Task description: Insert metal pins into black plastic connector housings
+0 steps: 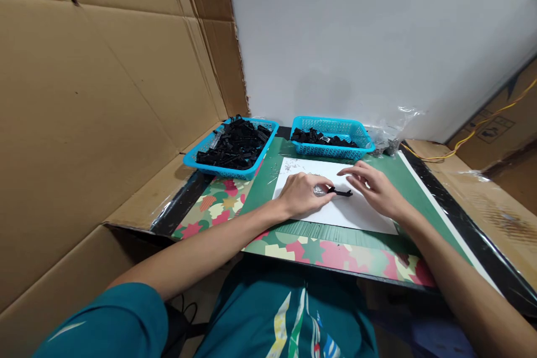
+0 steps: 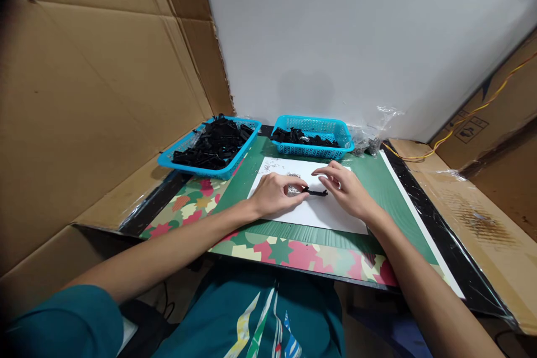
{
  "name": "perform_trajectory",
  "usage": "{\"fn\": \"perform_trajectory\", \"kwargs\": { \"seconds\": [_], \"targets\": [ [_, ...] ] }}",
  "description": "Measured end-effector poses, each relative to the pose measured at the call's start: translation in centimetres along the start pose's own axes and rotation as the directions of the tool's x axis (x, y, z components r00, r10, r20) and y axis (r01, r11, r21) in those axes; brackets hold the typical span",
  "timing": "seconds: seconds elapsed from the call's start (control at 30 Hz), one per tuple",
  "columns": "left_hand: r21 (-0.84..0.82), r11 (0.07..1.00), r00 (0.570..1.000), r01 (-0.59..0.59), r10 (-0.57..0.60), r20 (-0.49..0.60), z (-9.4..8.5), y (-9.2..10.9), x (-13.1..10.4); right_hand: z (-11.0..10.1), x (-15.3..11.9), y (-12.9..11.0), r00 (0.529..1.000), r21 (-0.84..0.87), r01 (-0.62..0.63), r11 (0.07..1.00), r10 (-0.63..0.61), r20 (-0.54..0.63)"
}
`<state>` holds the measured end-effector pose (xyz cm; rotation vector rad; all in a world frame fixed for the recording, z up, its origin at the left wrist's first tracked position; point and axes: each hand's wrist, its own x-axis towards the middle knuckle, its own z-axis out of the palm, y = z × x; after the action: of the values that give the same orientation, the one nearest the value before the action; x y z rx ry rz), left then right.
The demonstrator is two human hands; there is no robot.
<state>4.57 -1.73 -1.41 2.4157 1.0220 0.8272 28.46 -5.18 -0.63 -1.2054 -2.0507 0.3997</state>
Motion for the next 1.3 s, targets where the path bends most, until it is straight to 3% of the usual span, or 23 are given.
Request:
{"fn": "perform_trajectory", "kwargs": {
  "seconds": [0.23,0.4,0.5,0.7,1.3],
  "targets": [
    [0.026,0.999,0.999,-0.037,0.036,0.035,0.2,-0.1,-0.1,0.1,0.0,1.3,0.980,-0.189,-0.004,0.982,-0.034,-0.194],
    [0.045,0.996,0.994,-0.076,0.072,0.080,0.1,-0.2,0.0,0.7,0.1,0.2,0.969,0.174,-0.163,0.971,0.191,-0.159],
    [0.061,0.993,0.992,-0.099,0.094,0.084,0.2,-0.3,0.0,1.5,0.3,-0.9,0.972,0.298,-0.176,0.938,0.214,-0.099],
    [0.079,0.987,0.988,-0.140,0.134,0.077,0.5,-0.4,-0.1,2.4,0.4,-1.4,0.987,0.231,-0.136,0.963,0.151,-0.051],
    [0.015,0.993,0.986,-0.113,0.111,0.125,0.4,-0.2,-0.1,2.1,0.2,-1.2,0.994,0.144,-0.089,0.986,0.098,-0.057]
  ]
}}
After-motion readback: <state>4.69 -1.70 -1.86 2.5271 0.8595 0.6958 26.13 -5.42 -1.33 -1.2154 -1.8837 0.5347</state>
